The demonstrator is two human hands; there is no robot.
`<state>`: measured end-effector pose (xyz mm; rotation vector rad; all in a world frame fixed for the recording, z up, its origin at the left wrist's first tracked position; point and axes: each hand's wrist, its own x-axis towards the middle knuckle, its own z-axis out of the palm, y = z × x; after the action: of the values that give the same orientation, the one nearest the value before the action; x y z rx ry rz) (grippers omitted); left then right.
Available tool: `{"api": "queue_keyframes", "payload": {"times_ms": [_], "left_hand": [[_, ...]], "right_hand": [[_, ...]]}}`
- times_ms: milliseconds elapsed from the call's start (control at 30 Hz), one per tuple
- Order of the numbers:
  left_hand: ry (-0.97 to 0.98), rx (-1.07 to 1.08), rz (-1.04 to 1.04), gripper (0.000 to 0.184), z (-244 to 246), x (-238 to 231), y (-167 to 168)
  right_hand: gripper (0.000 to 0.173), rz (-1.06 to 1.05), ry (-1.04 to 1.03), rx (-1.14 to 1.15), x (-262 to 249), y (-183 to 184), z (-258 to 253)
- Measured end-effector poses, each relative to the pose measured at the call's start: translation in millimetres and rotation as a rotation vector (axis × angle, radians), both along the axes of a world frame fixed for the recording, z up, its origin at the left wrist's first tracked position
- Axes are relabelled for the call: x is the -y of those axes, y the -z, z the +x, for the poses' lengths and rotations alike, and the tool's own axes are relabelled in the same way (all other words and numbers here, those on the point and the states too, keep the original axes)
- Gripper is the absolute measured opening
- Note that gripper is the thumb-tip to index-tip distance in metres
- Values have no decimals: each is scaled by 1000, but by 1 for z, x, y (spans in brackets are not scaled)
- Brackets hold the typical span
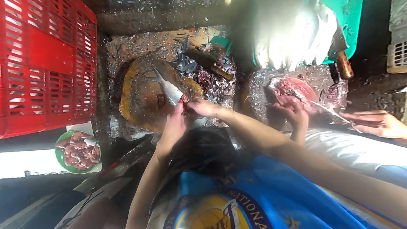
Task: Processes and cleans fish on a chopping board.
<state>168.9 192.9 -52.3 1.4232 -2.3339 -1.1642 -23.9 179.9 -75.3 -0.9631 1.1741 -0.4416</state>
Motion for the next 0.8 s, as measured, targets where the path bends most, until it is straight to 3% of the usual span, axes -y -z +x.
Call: {"api": "queue_keyframes", "payload": {"times_ms": [367,533,667,733,800], "left_hand": [[47,54,2,58,-5,-6,19],[31,214,-41,55,-11,-12,21],[108,334,-99,47,0,-11,21],[33,374,-34,43,19,-4,21],[-198,292,97,37,49,7,20]], "right_hand": [[46,-15,213,-119,-32,40,27],[23,-234,-60,-332,-28,18,23],[25,-290,-423,-611,-28,6,20],[24,-278,-409,-638,-27,-5,7],[24,-384,-218,-621,-28,-11,-22]]}}
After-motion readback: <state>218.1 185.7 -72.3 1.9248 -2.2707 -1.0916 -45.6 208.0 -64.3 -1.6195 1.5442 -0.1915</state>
